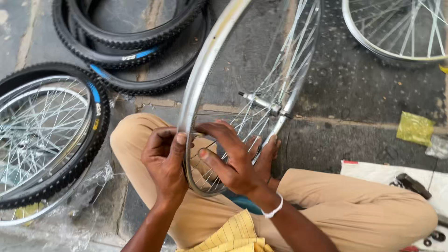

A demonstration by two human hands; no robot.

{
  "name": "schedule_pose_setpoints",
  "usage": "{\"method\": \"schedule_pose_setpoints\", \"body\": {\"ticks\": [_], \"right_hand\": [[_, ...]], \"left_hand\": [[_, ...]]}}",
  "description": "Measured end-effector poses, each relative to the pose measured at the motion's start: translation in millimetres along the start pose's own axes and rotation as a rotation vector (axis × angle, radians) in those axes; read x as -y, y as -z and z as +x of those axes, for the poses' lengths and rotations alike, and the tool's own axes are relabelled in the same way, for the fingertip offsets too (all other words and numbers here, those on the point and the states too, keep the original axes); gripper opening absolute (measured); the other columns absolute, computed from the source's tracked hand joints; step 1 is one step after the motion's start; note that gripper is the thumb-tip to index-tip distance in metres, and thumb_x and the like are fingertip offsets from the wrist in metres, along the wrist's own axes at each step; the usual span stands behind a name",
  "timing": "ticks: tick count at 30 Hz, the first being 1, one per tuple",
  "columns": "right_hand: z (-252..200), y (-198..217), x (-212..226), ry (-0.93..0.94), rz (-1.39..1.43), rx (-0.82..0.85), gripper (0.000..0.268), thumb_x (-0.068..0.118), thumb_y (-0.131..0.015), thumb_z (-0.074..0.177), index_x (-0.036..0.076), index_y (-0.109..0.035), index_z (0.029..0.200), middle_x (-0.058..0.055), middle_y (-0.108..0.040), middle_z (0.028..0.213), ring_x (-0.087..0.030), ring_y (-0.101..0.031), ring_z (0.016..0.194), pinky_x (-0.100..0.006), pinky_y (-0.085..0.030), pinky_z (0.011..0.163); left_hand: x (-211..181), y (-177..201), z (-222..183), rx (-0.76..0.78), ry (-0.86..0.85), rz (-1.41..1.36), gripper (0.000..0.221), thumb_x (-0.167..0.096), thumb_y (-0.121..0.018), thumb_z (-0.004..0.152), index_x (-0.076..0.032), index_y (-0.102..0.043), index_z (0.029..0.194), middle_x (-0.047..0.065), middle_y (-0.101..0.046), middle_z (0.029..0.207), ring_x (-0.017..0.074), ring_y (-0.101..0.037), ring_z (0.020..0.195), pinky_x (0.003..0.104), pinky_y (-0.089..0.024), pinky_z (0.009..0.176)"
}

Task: The person holds a bicycle wheel rim by hand and threads a spoke through a hole in the rim, then screws a nipple onto the spoke to secure it.

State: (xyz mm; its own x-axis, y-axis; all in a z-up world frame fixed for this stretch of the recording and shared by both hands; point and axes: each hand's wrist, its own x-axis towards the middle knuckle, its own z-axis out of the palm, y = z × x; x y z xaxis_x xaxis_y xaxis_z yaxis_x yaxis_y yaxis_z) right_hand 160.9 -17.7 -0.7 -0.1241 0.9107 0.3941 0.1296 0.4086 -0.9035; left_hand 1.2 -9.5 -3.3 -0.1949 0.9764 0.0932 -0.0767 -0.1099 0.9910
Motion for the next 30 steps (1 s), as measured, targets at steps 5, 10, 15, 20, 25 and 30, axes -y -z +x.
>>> {"method": "schedule_pose_setpoints", "body": {"ticks": [5,10,15,20,25,30], "right_hand": [[-2.6,-4.3,-8.7,-0.124,0.085,-0.053,0.030,0.012,-0.063,0.103,0.003,-0.064,0.131,-0.011,-0.071,0.121,-0.027,-0.070,0.117,-0.038,-0.052,0.108],[3.7,-21.2,-3.8,0.230,-0.401,-0.239,0.032,0.006,-0.076,0.091,-0.002,-0.056,0.115,-0.015,-0.067,0.110,-0.033,-0.069,0.098,-0.042,-0.052,0.088],[3.8,-33.2,9.9,0.329,-0.537,-0.321,0.029,0.003,-0.073,0.087,-0.001,-0.055,0.109,-0.030,-0.063,0.117,-0.040,-0.071,0.096,-0.045,-0.060,0.079],[3.3,-24.1,-3.7,0.195,-0.428,-0.260,0.033,0.004,-0.078,0.089,-0.003,-0.055,0.112,-0.019,-0.064,0.105,-0.039,-0.069,0.087,-0.045,-0.054,0.074],[6.2,-22.7,-3.6,0.307,-0.450,-0.259,0.033,0.002,-0.078,0.090,-0.003,-0.055,0.113,-0.024,-0.065,0.113,-0.038,-0.074,0.091,-0.040,-0.061,0.076],[2.4,-25.0,-1.9,0.140,-0.368,-0.259,0.052,0.001,-0.077,0.091,-0.011,-0.051,0.134,-0.023,-0.066,0.121,-0.029,-0.077,0.091,-0.037,-0.061,0.074]], "left_hand": [[4.1,3.5,0.4,-0.031,0.055,0.029,0.022,-0.018,-0.073,0.104,0.002,-0.065,0.101,0.004,-0.066,0.089,0.0088,-0.057,0.079,0.024,-0.047,0.072],[-9.2,-1.0,7.7,0.124,0.051,-0.131,0.030,-0.017,-0.069,0.097,0.001,-0.067,0.121,0.004,-0.069,0.108,0.0096,-0.063,0.095,0.024,-0.052,0.086],[-4.9,5.2,9.7,0.182,-0.040,-0.062,0.023,-0.017,-0.069,0.104,0.005,-0.072,0.111,0.006,-0.068,0.108,0.0117,-0.062,0.096,0.026,-0.051,0.085],[2.0,3.6,-0.6,0.084,0.109,-0.096,0.020,-0.014,-0.070,0.098,0.002,-0.068,0.110,0.005,-0.068,0.101,0.0127,-0.061,0.093,0.027,-0.050,0.085],[-4.4,3.7,14.7,0.284,0.050,-0.166,0.024,-0.020,-0.065,0.109,0.003,-0.070,0.107,0.003,-0.061,0.105,0.0096,-0.054,0.097,0.025,-0.044,0.086],[-6.7,-2.7,9.7,0.132,0.028,0.061,0.023,-0.022,-0.068,0.104,0.001,-0.068,0.102,0.003,-0.063,0.096,0.0093,-0.055,0.088,0.026,-0.047,0.079]]}}
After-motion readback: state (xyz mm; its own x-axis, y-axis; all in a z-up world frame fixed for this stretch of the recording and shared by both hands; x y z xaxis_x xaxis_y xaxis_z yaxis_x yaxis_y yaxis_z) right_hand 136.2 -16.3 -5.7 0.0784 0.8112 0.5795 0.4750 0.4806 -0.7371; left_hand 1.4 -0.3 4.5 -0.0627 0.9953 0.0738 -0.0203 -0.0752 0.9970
